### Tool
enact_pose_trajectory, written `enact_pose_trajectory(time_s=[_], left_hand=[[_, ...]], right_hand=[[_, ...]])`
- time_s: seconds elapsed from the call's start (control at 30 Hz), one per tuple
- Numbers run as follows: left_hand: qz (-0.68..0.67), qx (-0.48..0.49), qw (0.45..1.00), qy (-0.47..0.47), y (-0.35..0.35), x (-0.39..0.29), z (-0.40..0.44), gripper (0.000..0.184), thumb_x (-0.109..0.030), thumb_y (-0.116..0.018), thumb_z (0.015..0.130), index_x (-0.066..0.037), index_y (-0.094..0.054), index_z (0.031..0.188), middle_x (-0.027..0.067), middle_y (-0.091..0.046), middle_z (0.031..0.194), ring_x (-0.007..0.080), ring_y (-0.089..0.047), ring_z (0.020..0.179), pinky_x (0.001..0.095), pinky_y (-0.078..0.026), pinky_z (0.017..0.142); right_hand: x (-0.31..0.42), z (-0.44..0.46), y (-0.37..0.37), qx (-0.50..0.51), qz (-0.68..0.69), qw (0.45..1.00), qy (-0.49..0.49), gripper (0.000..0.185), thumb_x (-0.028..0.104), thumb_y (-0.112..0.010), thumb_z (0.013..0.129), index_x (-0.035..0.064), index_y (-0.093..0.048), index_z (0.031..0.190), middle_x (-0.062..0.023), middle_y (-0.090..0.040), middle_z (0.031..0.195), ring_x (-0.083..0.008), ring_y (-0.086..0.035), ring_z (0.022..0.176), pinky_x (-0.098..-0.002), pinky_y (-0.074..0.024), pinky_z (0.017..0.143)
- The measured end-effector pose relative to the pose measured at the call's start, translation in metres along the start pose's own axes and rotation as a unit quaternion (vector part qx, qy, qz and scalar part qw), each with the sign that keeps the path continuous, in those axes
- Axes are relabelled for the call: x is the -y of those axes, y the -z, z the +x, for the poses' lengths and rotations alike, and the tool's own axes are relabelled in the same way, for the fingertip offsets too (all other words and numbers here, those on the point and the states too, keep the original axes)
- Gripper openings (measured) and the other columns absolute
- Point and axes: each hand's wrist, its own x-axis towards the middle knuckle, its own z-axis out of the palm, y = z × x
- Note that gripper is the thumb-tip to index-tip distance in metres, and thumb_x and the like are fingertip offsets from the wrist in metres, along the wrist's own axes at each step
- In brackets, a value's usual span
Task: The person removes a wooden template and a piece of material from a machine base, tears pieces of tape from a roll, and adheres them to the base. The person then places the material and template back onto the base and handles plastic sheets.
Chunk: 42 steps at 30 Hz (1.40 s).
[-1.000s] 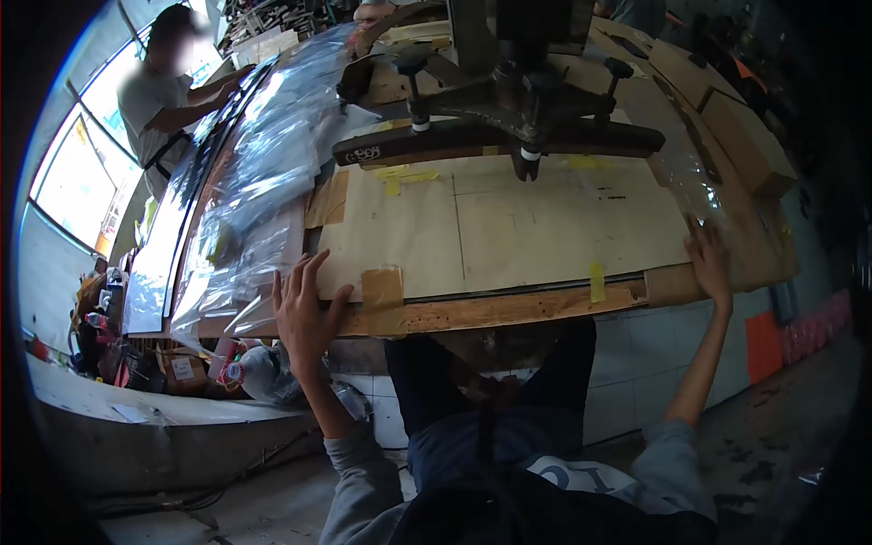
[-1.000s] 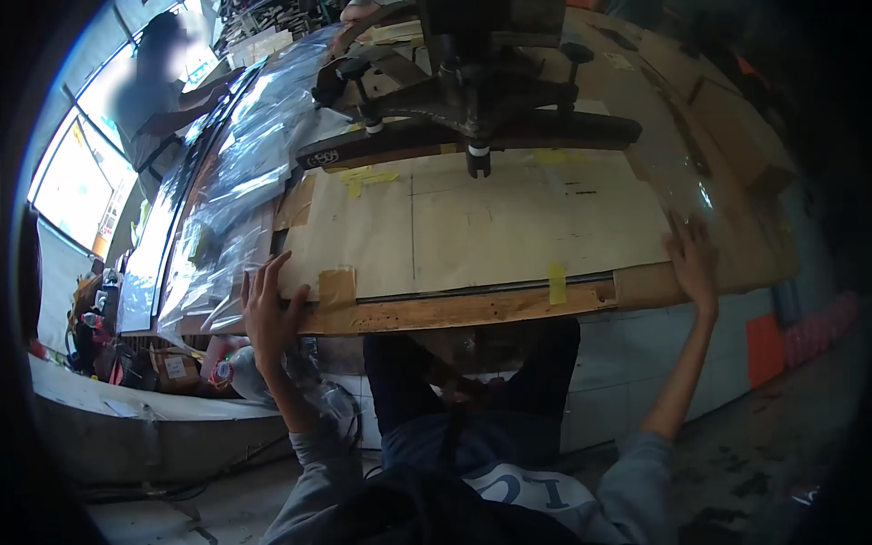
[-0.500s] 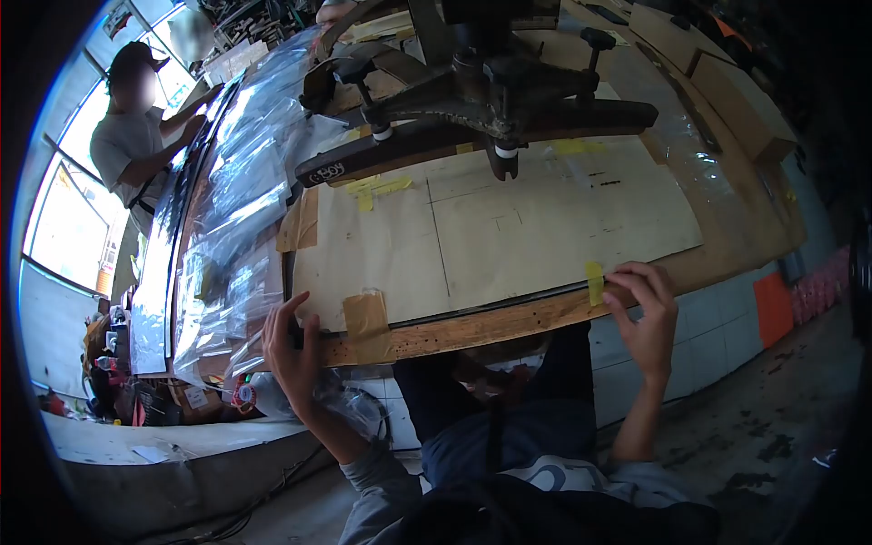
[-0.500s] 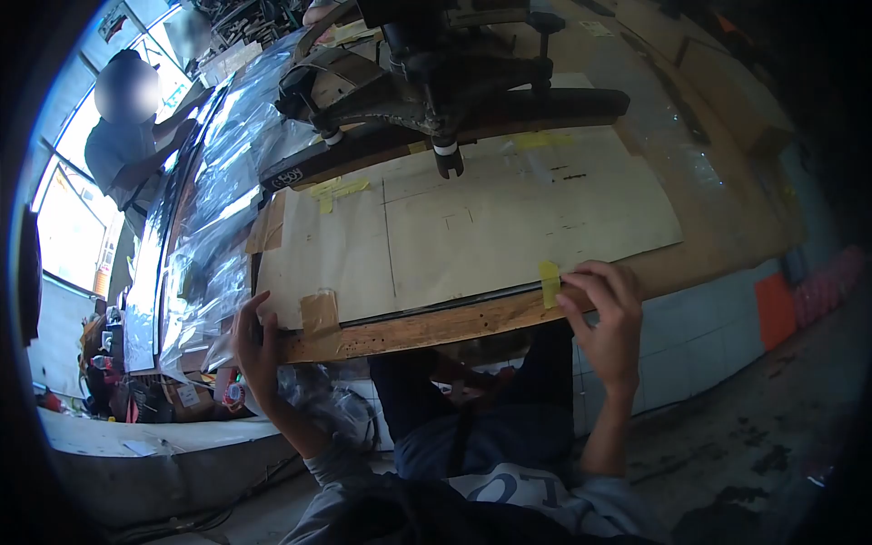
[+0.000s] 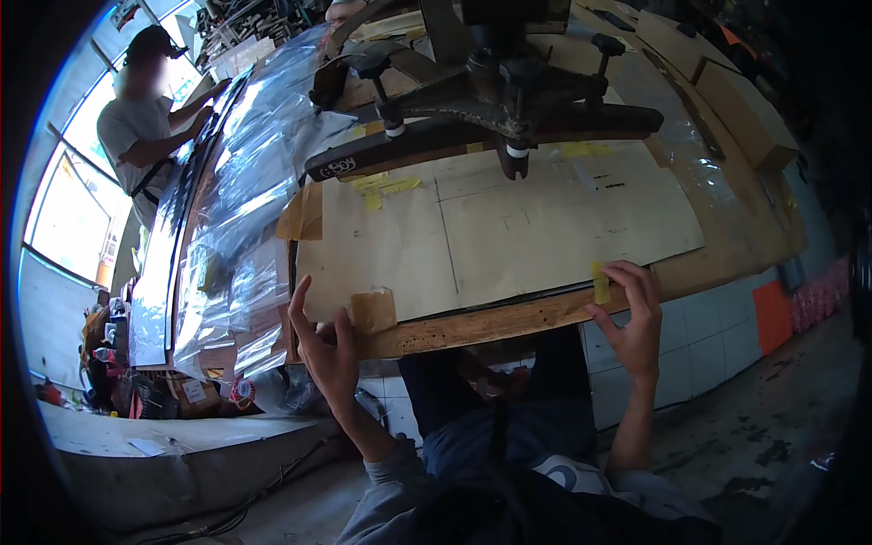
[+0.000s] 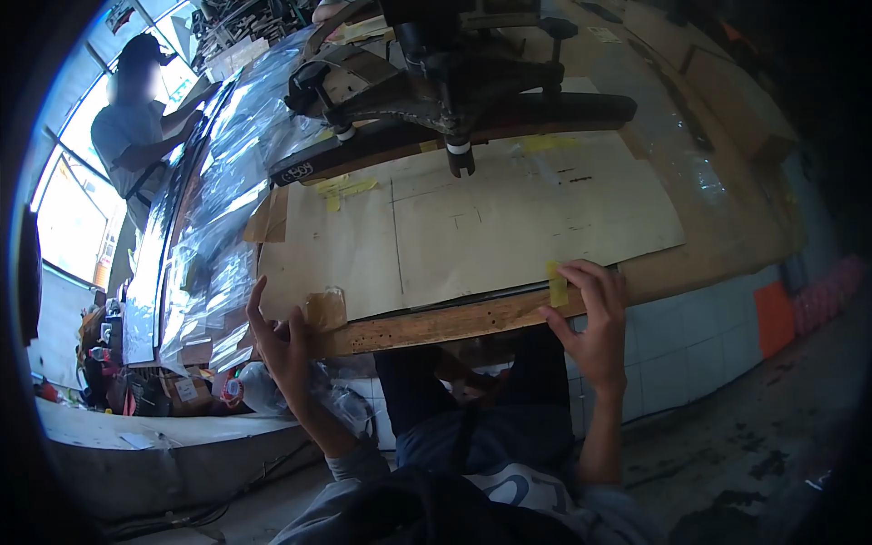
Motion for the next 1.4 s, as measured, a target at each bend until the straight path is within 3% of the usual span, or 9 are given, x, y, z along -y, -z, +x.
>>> enact_pose_trajectory(time_s=[0.1, 0.2, 0.3, 0.43, 0.67, 0.97, 1.4], left_hand=[[0.016, -0.009, 1.0, -0.001, 0.001, -0.001, -0.002, 0.047, 0.004, -0.051, 0.088, -0.004, -0.041, 0.133, 0.0131, -0.05, 0.125, 0.0078, -0.058, 0.078, 0.0191, -0.047, 0.057], [-0.014, -0.039, 0.999, 0.034, 0.004, 0.012, -0.006, 0.041, 0.001, -0.053, 0.089, -0.004, -0.045, 0.128, 0.0102, -0.05, 0.122, 0.0063, -0.055, 0.074, 0.0185, -0.045, 0.055], [-0.087, -0.109, 0.987, 0.086, -0.003, 0.008, -0.013, 0.029, -0.003, -0.055, 0.09, -0.004, -0.051, 0.119, 0.0054, -0.051, 0.106, 0.004, -0.048, 0.067, 0.0177, -0.041, 0.051], [-0.075, -0.18, 0.979, 0.051, -0.01, -0.003, -0.023, 0.014, -0.008, -0.058, 0.093, -0.004, -0.056, 0.106, -0.0022, -0.043, 0.081, 0.0028, -0.042, 0.066, 0.0173, -0.037, 0.054], [-0.091, -0.243, 0.964, 0.055, -0.019, -0.004, -0.025, 0.005, -0.006, -0.056, 0.093, -0.004, -0.055, 0.097, -0.0009, -0.049, 0.08, 0.0038, -0.043, 0.067, 0.0188, -0.035, 0.058], [-0.035, -0.298, 0.954, -0.001, -0.023, -0.019, -0.041, 0.006, -0.004, -0.056, 0.093, -0.004, -0.052, 0.087, -0.0002, -0.048, 0.074, 0.0056, -0.041, 0.067, 0.0205, -0.033, 0.059], [-0.042, -0.323, 0.945, 0.011, -0.029, -0.024, -0.036, 0.013, -0.003, -0.057, 0.091, -0.006, -0.049, 0.081, -0.0019, -0.045, 0.074, 0.0073, -0.04, 0.069, 0.0231, -0.033, 0.063]], right_hand=[[0.001, 0.002, 0.001, 0.005, -0.003, 1.0, 0.0, 0.044, 0.017, -0.077, 0.072, 0.0042, -0.059, 0.111, -0.0104, -0.057, 0.112, -0.0298, -0.053, 0.103, -0.0414, -0.0421, 0.09], [0.001, 0.001, -0.001, -0.001, -0.007, 1.0, 0.002, 0.045, 0.018, -0.077, 0.072, 0.0046, -0.058, 0.112, -0.0103, -0.057, 0.112, -0.0298, -0.052, 0.104, -0.0422, -0.0411, 0.091], [-0.002, -0.002, -0.004, -0.02, -0.018, 1.0, 0.013, 0.048, 0.023, -0.077, 0.073, 0.0053, -0.058, 0.114, -0.0103, -0.056, 0.114, -0.03, -0.052, 0.104, -0.0436, -0.0395, 0.092], [0.004, -0.004, -0.009, -0.027, -0.054, 0.998, 0.026, 0.054, 0.031, -0.076, 0.075, 0.0064, -0.056, 0.119, -0.0113, -0.053, 0.119, -0.0296, -0.051, 0.104, -0.0448, -0.038, 0.093], [0.008, -0.007, -0.02, -0.054, -0.048, 0.997, 0.025, 0.059, 0.034, -0.076, 0.075, 0.007, -0.054, 0.123, -0.0133, -0.048, 0.126, -0.0271, -0.051, 0.103, -0.0443, -0.038, 0.091], [0.019, -0.001, -0.022, -0.073, -0.053, 0.996, -0.007, 0.049, 0.012, -0.076, 0.075, 0.0048, -0.056, 0.119, -0.0128, -0.048, 0.124, -0.0276, -0.051, 0.103, -0.04, -0.0441, 0.088], [0.015, 0.002, -0.023, -0.069, -0.055, 0.996, 0.003, 0.045, 0.007, -0.076, 0.073, 0.0041, -0.059, 0.115, -0.0129, -0.051, 0.121, -0.027, -0.053, 0.1, -0.0383, -0.0468, 0.084]])
